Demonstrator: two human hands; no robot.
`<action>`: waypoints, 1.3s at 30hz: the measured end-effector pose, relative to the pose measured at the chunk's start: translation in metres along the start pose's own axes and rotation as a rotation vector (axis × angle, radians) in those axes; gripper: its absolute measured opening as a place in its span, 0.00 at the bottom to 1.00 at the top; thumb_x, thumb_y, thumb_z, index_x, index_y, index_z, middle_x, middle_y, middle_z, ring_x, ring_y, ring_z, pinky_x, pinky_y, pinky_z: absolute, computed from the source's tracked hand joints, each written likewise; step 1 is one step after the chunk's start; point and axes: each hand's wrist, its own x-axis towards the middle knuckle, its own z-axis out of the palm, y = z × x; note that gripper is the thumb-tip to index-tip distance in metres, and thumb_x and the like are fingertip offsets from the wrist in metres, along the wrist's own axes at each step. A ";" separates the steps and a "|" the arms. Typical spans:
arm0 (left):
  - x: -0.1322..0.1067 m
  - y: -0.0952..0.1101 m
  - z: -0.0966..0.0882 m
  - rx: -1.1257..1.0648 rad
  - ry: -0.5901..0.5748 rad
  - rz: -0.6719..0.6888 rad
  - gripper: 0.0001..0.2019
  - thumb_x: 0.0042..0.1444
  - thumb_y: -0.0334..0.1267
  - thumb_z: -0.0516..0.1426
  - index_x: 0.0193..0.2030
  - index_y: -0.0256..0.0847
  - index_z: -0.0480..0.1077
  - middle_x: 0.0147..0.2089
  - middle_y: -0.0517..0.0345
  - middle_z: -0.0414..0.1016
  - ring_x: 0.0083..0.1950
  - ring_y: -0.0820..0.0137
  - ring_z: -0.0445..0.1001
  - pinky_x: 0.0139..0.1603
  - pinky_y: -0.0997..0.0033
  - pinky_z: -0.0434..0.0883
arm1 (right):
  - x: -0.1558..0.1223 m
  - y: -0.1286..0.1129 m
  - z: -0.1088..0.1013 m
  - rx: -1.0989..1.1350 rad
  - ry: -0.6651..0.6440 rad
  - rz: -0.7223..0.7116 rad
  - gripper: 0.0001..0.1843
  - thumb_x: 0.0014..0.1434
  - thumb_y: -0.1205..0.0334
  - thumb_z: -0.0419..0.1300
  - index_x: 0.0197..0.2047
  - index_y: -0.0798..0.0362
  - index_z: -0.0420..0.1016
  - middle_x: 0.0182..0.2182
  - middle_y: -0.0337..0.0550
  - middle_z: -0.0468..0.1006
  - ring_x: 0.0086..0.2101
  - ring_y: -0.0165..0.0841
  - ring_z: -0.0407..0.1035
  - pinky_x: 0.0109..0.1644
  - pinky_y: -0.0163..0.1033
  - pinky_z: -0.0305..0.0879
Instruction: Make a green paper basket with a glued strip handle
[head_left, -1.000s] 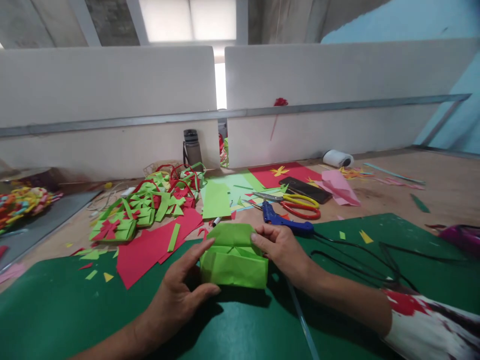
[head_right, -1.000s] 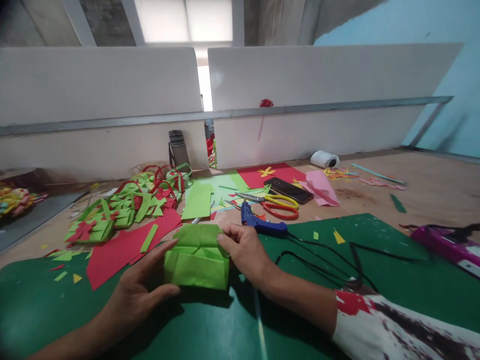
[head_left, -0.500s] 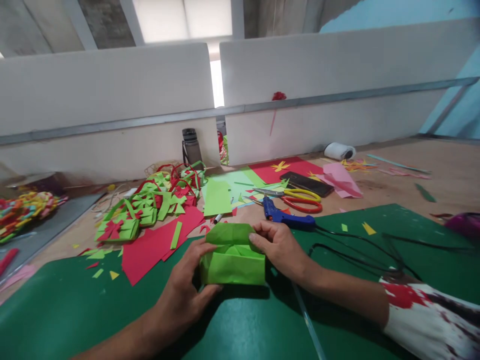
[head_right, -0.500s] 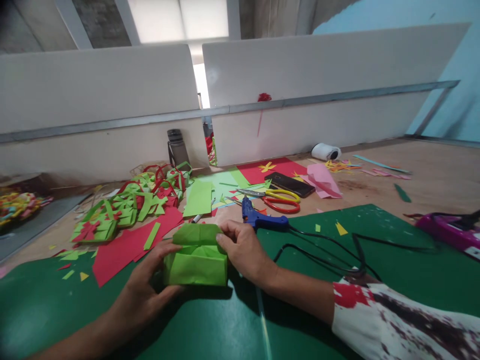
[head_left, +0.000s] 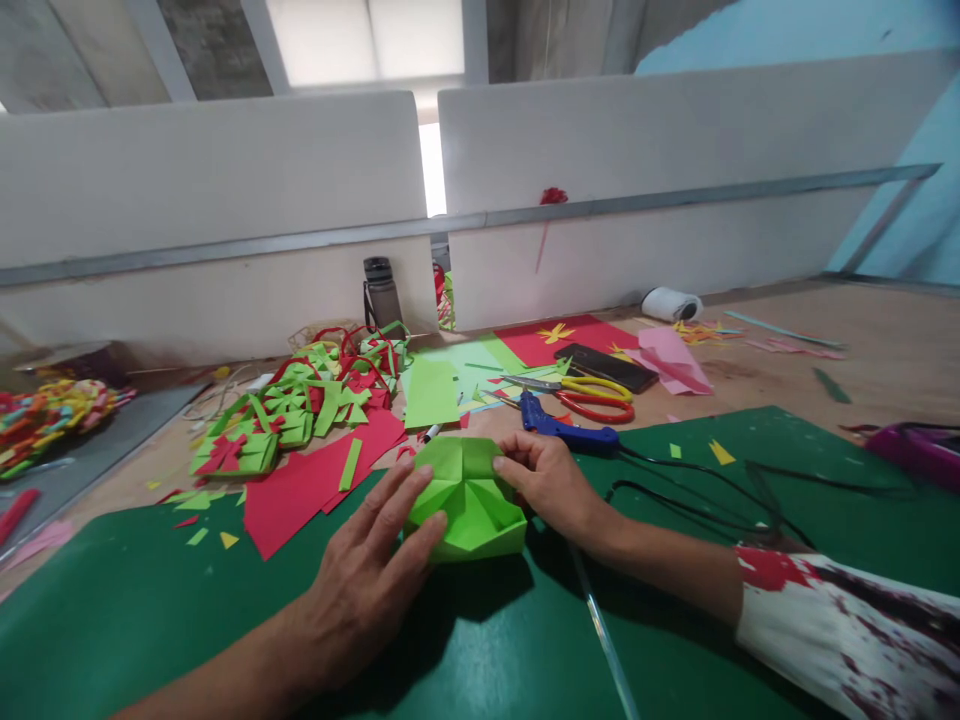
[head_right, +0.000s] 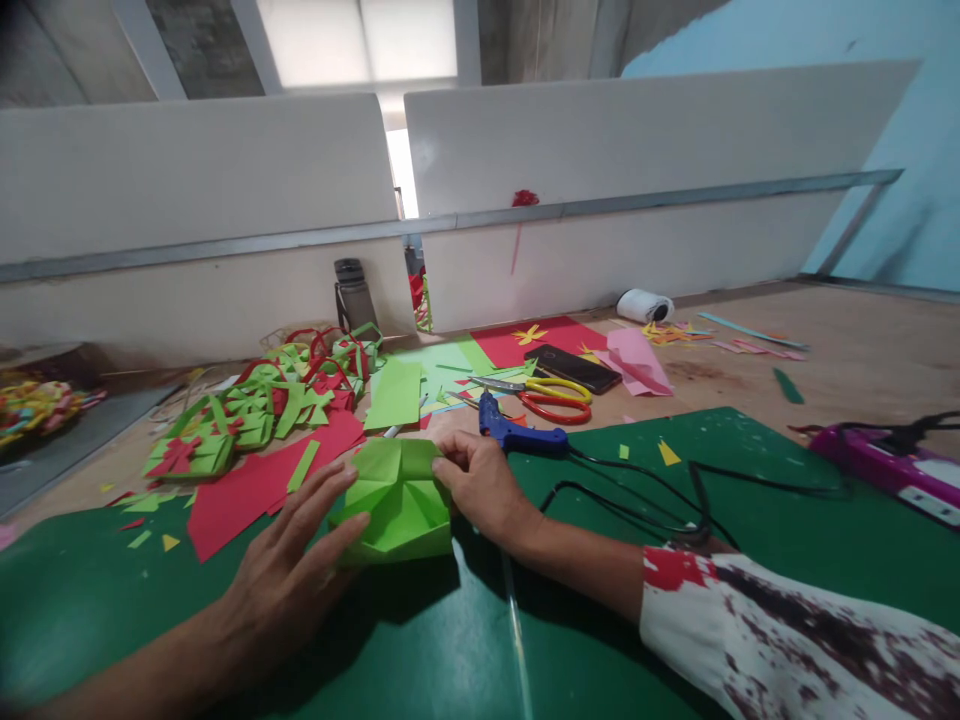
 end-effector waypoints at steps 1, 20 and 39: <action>-0.001 0.000 -0.001 0.004 -0.014 0.031 0.22 0.52 0.21 0.54 0.54 0.35 0.59 0.65 0.40 0.50 0.66 0.49 0.50 0.60 0.49 0.61 | -0.001 -0.001 0.000 0.003 -0.005 -0.006 0.04 0.50 0.64 0.56 0.28 0.56 0.69 0.21 0.34 0.68 0.20 0.24 0.60 0.21 0.29 0.55; 0.011 0.008 -0.006 -0.082 0.016 0.074 0.23 0.58 0.51 0.51 0.53 0.34 0.58 0.48 0.39 0.72 0.50 0.58 0.71 0.42 0.61 0.73 | -0.013 0.004 0.000 -0.036 -0.161 -0.041 0.12 0.48 0.68 0.58 0.39 0.54 0.69 0.29 0.39 0.77 0.32 0.33 0.72 0.36 0.38 0.67; 0.014 0.005 -0.006 -0.206 -0.019 0.074 0.25 0.55 0.50 0.55 0.52 0.34 0.60 0.40 0.46 0.76 0.40 0.60 0.74 0.39 0.58 0.73 | -0.014 0.005 -0.005 -0.358 -0.167 -0.104 0.20 0.54 0.66 0.55 0.51 0.56 0.67 0.34 0.43 0.76 0.33 0.34 0.72 0.37 0.39 0.68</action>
